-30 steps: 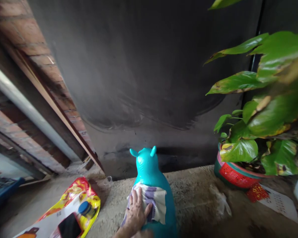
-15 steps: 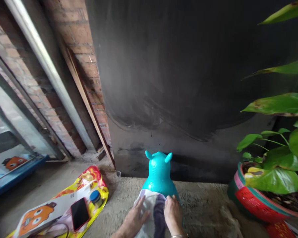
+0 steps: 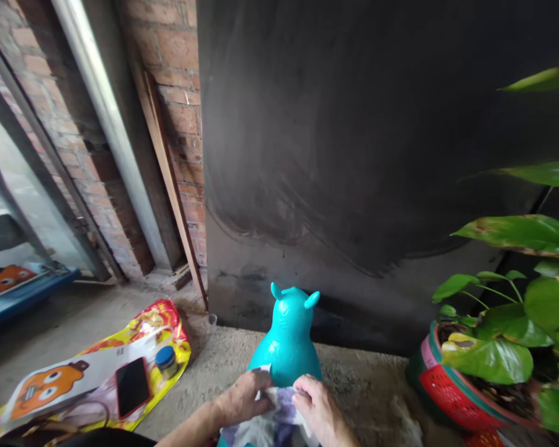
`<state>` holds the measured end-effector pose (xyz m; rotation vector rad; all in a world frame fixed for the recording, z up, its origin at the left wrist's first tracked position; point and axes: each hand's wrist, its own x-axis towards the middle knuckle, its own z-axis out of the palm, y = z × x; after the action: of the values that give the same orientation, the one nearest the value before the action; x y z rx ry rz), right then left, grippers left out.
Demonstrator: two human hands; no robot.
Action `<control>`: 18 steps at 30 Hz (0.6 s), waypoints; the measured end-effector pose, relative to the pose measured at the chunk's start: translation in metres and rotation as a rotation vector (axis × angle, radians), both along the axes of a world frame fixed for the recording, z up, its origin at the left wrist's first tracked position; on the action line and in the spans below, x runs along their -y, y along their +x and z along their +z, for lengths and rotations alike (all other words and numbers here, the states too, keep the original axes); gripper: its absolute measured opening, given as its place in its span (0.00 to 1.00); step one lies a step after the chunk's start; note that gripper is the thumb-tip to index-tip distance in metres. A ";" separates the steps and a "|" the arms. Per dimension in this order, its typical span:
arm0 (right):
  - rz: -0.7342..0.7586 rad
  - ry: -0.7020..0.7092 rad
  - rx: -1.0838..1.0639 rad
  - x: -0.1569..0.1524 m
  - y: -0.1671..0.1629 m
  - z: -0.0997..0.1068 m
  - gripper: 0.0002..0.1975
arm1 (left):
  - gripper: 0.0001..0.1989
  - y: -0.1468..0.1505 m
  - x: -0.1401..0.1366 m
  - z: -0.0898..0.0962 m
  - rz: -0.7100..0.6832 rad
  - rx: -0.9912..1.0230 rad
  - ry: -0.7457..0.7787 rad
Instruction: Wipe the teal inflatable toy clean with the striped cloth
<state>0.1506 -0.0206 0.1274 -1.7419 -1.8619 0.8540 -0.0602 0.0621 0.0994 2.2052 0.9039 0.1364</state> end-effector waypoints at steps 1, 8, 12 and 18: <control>0.004 0.000 0.000 0.002 0.000 0.001 0.06 | 0.10 -0.007 0.000 -0.001 -0.002 -0.012 0.007; 0.014 0.009 0.026 0.010 0.002 0.014 0.08 | 0.08 -0.033 -0.010 0.006 -0.017 -0.115 0.044; -0.022 0.030 0.092 0.011 0.014 0.013 0.08 | 0.11 -0.036 -0.017 0.017 -0.003 -0.182 -0.005; -0.037 0.055 0.131 0.015 0.022 0.008 0.10 | 0.18 -0.042 -0.021 0.033 -0.006 -0.230 -0.093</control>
<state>0.1726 -0.0354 0.1352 -1.8322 -1.9105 0.6826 -0.1023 0.0830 0.1326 2.1666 1.0067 -0.1626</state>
